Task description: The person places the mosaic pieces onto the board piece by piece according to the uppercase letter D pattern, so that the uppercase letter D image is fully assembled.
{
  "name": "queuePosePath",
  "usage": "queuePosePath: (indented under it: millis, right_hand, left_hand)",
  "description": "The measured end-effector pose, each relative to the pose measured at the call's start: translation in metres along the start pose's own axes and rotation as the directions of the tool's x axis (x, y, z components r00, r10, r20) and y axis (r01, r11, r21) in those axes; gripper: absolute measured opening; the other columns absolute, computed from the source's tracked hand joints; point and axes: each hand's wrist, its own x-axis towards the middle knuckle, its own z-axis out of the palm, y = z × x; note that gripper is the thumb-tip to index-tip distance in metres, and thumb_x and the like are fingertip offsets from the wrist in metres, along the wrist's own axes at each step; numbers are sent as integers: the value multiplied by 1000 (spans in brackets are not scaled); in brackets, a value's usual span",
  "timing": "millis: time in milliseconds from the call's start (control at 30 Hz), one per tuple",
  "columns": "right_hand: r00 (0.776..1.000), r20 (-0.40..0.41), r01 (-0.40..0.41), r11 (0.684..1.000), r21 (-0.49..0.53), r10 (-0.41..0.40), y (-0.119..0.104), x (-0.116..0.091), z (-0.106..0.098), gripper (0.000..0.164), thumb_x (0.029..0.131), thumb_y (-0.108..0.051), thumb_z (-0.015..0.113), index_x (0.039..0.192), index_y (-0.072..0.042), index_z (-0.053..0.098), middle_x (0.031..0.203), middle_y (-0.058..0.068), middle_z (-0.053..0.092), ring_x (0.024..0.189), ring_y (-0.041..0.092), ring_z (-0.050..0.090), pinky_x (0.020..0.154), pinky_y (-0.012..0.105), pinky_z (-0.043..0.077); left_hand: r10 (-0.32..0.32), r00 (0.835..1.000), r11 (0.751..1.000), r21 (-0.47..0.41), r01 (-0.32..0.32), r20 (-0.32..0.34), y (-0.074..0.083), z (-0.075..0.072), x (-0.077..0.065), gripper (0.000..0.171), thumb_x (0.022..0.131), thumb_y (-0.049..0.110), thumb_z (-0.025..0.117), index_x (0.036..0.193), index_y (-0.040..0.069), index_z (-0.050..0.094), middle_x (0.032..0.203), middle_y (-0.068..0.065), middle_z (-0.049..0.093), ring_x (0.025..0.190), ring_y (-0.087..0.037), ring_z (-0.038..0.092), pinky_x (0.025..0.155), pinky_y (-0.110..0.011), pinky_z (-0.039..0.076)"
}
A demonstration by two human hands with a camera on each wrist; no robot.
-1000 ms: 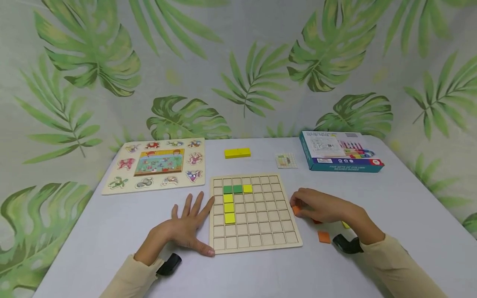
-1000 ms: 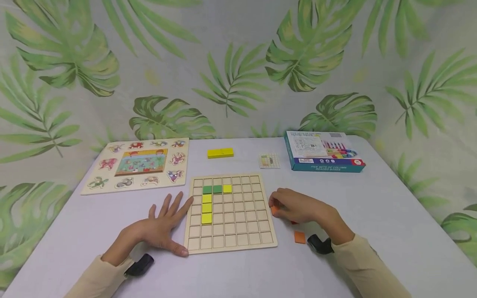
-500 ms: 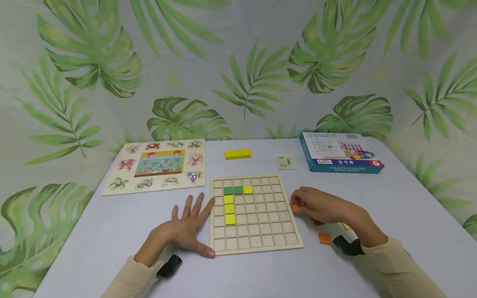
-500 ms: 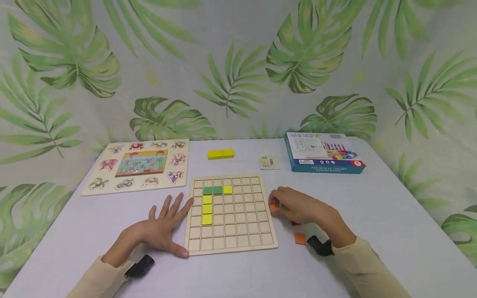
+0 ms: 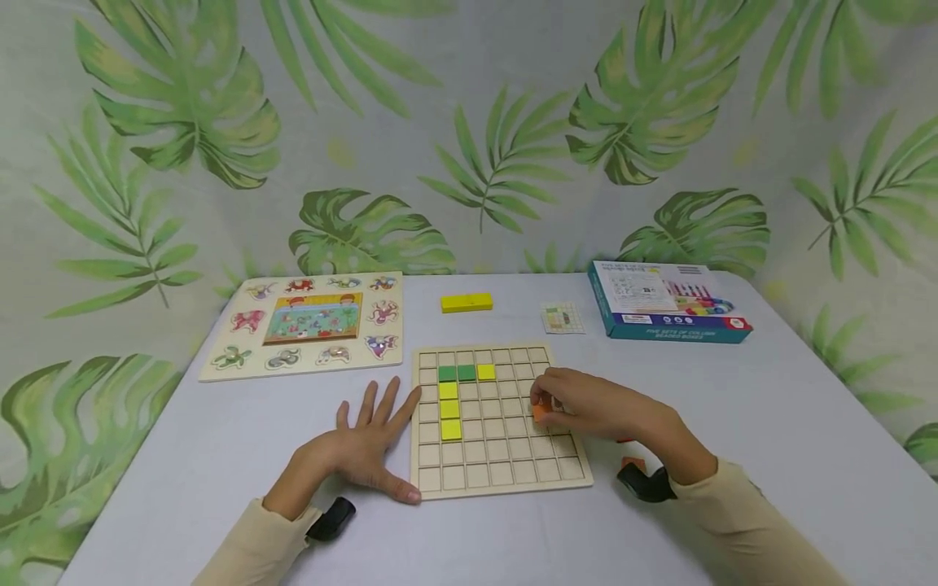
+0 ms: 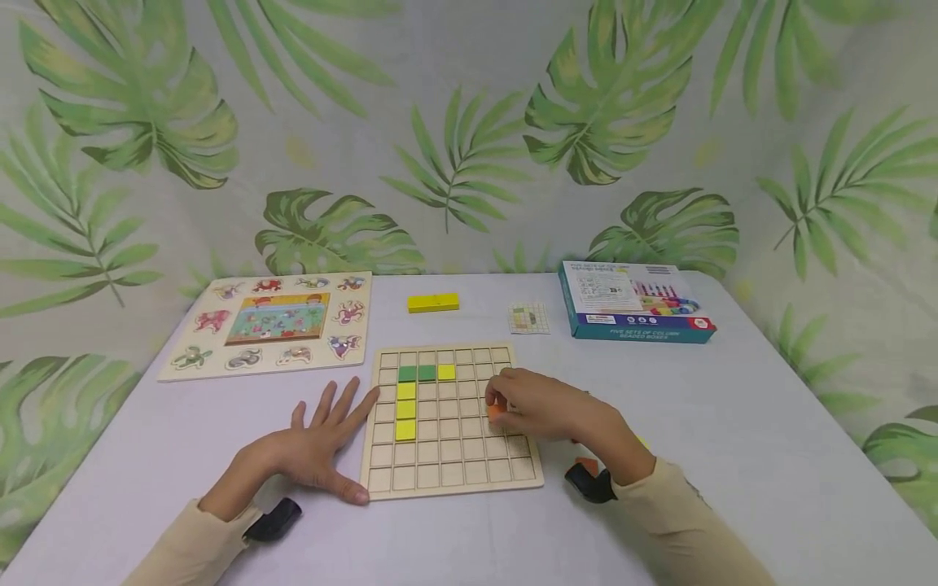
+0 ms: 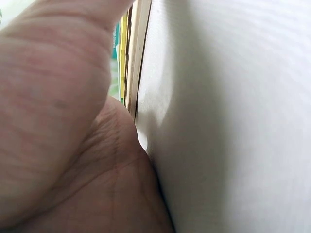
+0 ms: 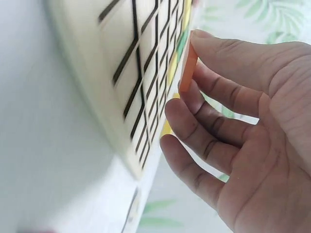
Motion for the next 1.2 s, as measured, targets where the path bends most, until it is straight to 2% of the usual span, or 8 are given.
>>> queuePosePath:
  millis: [467, 700, 900, 1100, 1200]
  right_hand:
    - [989, -12, 146, 987, -72, -147, -45, 41, 16, 17, 99, -31, 65, 109, -16, 65, 101, -7, 60, 86, 9, 54, 80, 26, 50]
    - [988, 3, 157, 984, -89, -157, -58, 58, 26, 18, 97, -32, 67, 107, -17, 65, 94, -8, 59, 82, 8, 53, 78, 23, 49]
    - [987, 34, 162, 978, -134, -159, -67, 65, 32, 21, 95, -35, 69, 106, -18, 65, 93, -10, 58, 81, 8, 51, 77, 21, 47]
    - [976, 59, 215, 967, -139, -208, -76, 69, 37, 17, 94, -31, 72, 104, -18, 65, 93, -10, 60, 78, 5, 51, 74, 20, 46]
    - [973, 60, 229, 962, -149, -222, -78, 70, 41, 17, 93, -31, 73, 101, -19, 64, 91, -10, 59, 76, 5, 50, 71, 19, 44]
  left_hand:
    - [7, 1000, 1000, -14, -7, 19, 0, -2, 0, 142, 64, 72, 81, 162, 19, -6, 166, -19, -19, 148, -48, -24, 108, -79, -8]
    - [3, 1000, 1000, 3, -3, 16, 0, -1, 0, 141, 64, 73, 81, 162, 19, -5, 166, -20, -19, 149, -49, -23, 109, -79, -6]
    - [-2, 1000, 1000, 6, 2, 11, 1, -2, 0, 142, 62, 75, 79, 162, 21, -4, 167, -19, -17, 149, -49, -21, 108, -79, -6]
    - [40, 999, 999, -28, -40, 3, -5, 2, 1, 144, 59, 84, 73, 162, 24, -8, 166, -18, -20, 148, -48, -25, 106, -80, -10]
    - [41, 999, 999, -28, -41, 7, -5, 2, 1, 144, 59, 85, 73, 162, 25, -8, 166, -18, -21, 148, -47, -26, 107, -79, -10]
